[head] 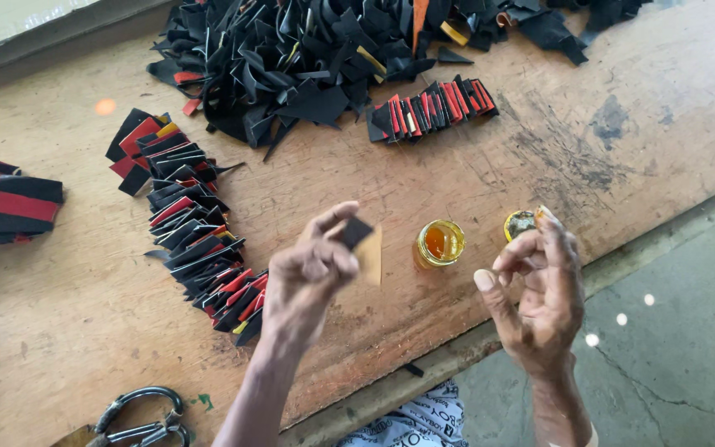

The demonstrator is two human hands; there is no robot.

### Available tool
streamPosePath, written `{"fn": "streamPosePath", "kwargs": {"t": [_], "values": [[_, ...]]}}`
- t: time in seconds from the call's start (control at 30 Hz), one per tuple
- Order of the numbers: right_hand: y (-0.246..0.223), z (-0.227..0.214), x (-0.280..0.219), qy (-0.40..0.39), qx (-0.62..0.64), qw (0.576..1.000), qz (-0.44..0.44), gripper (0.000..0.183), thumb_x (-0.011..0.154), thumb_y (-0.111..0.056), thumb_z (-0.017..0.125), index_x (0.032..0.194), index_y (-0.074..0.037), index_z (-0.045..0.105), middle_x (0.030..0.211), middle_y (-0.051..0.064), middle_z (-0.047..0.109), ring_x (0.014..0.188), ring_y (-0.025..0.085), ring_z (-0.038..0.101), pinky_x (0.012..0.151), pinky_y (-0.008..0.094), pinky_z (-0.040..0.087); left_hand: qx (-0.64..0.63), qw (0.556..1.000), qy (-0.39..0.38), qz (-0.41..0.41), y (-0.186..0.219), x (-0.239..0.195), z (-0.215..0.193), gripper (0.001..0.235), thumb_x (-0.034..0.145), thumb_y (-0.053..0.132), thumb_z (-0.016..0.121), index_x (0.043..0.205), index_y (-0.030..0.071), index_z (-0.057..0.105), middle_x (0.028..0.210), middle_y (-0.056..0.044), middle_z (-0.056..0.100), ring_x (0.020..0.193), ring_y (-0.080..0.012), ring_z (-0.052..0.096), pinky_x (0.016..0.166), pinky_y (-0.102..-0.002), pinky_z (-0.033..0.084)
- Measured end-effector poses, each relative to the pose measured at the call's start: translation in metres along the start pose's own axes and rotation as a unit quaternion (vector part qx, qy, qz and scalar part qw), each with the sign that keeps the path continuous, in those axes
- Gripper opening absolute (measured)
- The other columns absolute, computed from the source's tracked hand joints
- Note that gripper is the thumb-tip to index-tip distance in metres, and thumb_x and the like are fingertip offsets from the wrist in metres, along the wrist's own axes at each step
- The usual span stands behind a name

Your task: The person repeatedly picks up small triangular fabric pieces, applies adhesive from a jar to the edges, and presses them together to form small flags. They place each completed flag into a growing stack on the table.

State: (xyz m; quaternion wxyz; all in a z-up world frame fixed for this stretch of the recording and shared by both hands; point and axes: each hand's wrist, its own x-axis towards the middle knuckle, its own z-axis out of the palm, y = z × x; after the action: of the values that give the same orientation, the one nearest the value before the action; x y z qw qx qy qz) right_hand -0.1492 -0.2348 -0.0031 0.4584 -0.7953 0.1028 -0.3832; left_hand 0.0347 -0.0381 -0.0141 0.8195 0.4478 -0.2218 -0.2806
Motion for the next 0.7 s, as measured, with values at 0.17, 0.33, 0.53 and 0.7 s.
{"fn": "streamPosePath", "kwargs": {"t": [0.17, 0.33, 0.53, 0.7], "values": [[0.05, -0.001, -0.018, 0.015, -0.033, 0.999, 0.037, 0.071, 0.097, -0.003, 0.071, 0.159, -0.005, 0.038, 0.111, 0.004, 0.055, 0.092, 0.008, 0.056, 0.077, 0.021, 0.054, 0.163, 0.976, 0.122, -0.078, -0.031, 0.05, -0.015, 0.024, 0.085, 0.0, 0.075, 0.109, 0.005, 0.076, 0.1, -0.006, 0.074, 0.084, -0.0108, 0.066, 0.076, -0.022, 0.056], [0.086, -0.002, -0.029, 0.016, -0.131, 0.989, 0.071, 0.06, 0.094, -0.006, 0.068, 0.15, -0.004, 0.047, 0.097, 0.001, 0.057, 0.066, 0.004, 0.049, 0.049, 0.017, 0.047, 0.166, 0.976, 0.138, -0.031, -0.069, 0.118, -0.018, 0.018, 0.088, 0.0, 0.074, 0.106, 0.005, 0.075, 0.091, 0.0, 0.076, 0.072, -0.0067, 0.068, 0.065, -0.02, 0.06], [0.087, 0.001, -0.026, -0.004, -0.136, 0.987, 0.08, 0.061, 0.091, -0.009, 0.071, 0.147, -0.004, 0.049, 0.096, 0.001, 0.054, 0.066, 0.003, 0.049, 0.049, 0.016, 0.047, 0.287, 0.943, 0.168, 0.025, -0.102, 0.167, -0.021, 0.024, 0.088, -0.001, 0.079, 0.111, 0.004, 0.076, 0.085, -0.001, 0.069, 0.067, -0.0056, 0.051, 0.058, -0.021, 0.044], [0.086, 0.0, -0.024, -0.007, -0.128, 0.987, 0.099, 0.062, 0.09, -0.009, 0.072, 0.148, -0.004, 0.049, 0.093, -0.001, 0.054, 0.065, 0.003, 0.049, 0.051, 0.018, 0.045, 0.301, 0.937, 0.174, 0.009, -0.117, 0.183, -0.021, 0.023, 0.087, 0.001, 0.077, 0.109, 0.007, 0.075, 0.09, 0.003, 0.074, 0.071, -0.0044, 0.061, 0.063, -0.021, 0.053]]}}
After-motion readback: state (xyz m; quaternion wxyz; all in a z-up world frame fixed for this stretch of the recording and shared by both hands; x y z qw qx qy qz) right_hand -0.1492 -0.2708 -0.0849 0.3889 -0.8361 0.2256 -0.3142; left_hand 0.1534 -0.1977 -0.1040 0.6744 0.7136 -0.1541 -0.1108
